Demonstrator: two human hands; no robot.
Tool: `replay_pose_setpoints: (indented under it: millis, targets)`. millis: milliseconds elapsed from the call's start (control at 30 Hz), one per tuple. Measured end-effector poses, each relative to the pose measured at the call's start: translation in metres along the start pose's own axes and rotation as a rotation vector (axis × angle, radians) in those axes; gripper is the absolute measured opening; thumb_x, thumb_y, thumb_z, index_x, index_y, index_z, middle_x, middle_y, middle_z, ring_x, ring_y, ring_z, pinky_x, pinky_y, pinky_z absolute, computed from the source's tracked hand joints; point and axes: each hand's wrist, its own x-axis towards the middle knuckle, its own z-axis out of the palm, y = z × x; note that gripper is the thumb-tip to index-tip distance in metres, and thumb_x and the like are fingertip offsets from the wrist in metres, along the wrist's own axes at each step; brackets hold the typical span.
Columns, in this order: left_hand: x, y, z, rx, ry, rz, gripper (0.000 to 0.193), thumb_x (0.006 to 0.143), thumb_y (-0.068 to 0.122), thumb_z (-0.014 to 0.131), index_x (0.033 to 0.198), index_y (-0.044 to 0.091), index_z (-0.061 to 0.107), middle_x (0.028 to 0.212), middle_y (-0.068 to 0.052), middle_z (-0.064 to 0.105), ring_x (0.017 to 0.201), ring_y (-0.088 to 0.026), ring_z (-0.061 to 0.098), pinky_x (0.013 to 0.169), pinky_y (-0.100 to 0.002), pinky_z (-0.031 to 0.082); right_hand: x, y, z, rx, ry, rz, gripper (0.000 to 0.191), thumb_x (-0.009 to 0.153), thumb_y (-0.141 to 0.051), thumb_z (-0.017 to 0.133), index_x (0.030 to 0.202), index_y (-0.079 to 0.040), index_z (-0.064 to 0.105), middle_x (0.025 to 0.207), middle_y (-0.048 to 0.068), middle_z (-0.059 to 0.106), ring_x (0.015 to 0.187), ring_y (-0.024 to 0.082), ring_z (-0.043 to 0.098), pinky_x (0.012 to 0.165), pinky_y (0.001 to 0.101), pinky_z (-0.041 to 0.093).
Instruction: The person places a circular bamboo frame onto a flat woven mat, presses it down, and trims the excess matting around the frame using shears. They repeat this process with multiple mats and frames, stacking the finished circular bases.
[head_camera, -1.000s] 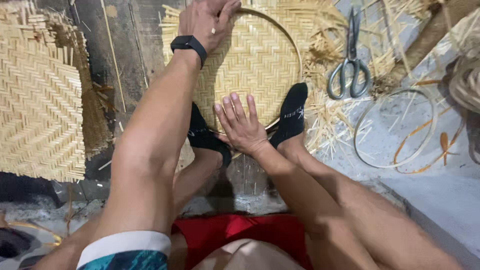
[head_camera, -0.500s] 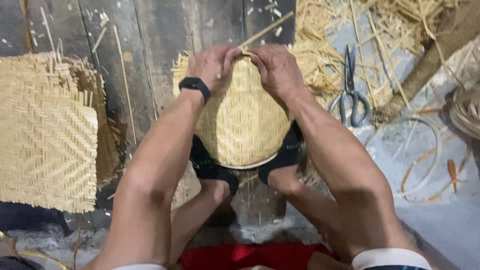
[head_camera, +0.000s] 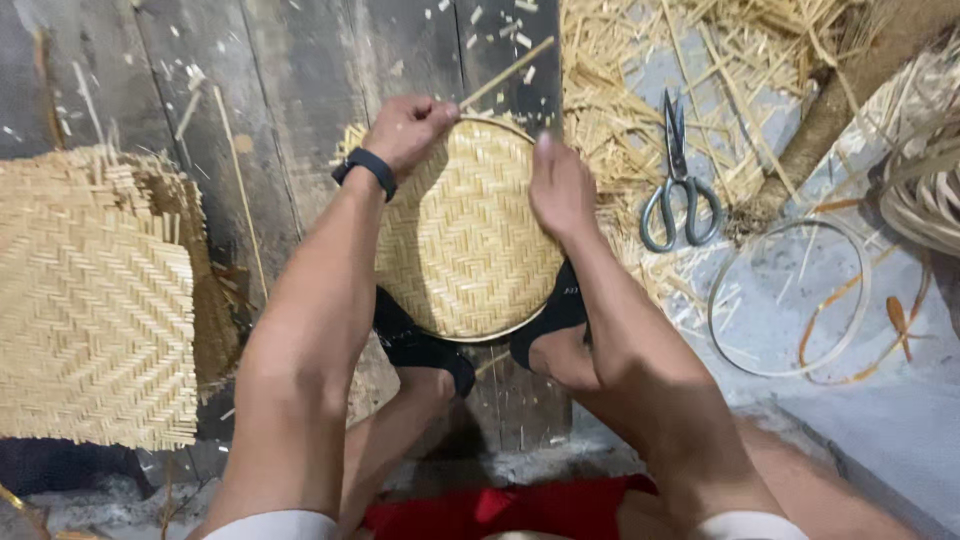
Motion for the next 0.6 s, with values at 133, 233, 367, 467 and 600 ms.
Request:
replay_pose_setpoints:
  millis: [133,233,367,467,600]
  targets:
    - [-0.004,0.011,0.001,-0.032,0.001,0.016,0.031,0.097,0.033,0.070,0.082,0.005,0.069,0.065,0.008,0.055,0.060,-0.006,0.046,0.054,-0.029,0.040,0.014,0.013,0.016,0.115,-0.116,0.120,0.068,0.104,-0.054,0.035,0.092,0.002,0.071,0.094,0.033,0.069,0.095,0.053,0.064,0.087,0.0564,0.049]
    - [-0.011,0.029,0.000,-0.153,-0.033,-0.193,0.031,0.096,0.033,0.070,0.084,0.004,0.065,0.062,0.004,0.048,0.056,-0.012,0.039,0.050,-0.035,0.032,0.019,0.012,0.013,0.126,-0.197,0.187,0.073,0.107,-0.056,0.035,0.095,0.008,0.067,0.101,0.036,0.069,0.103,0.050,0.067,0.096,0.0518,0.051]
    - [-0.013,0.034,0.001,-0.087,-0.034,-0.203,0.032,0.096,0.036,0.069,0.087,0.006,0.070,0.067,0.003,0.053,0.059,-0.012,0.041,0.054,-0.034,0.033,0.013,0.006,-0.007,0.150,-0.171,0.049,0.063,0.107,-0.053,0.034,0.125,0.000,0.062,0.124,0.032,0.062,0.119,0.048,0.056,0.102,0.0537,0.041]
    - [-0.005,0.018,0.001,-0.015,-0.044,-0.071,0.038,0.099,0.040,0.064,0.088,0.004,0.070,0.074,0.002,0.058,0.067,-0.011,0.048,0.061,-0.033,0.041,0.010,-0.026,-0.020,-0.038,-0.034,-0.052,0.050,0.105,-0.041,0.041,0.120,0.000,0.063,0.122,0.026,0.060,0.116,0.040,0.056,0.102,0.0555,0.041]
    - [-0.004,-0.002,0.002,-0.079,0.166,0.062,0.038,0.098,0.036,0.055,0.118,0.006,0.068,0.109,-0.011,0.067,0.102,-0.023,0.060,0.089,-0.039,0.049,0.022,-0.102,0.016,0.469,-0.264,-0.130,0.040,0.092,-0.031,0.055,0.122,-0.006,0.064,0.122,0.011,0.056,0.114,0.026,0.059,0.099,0.0422,0.050]
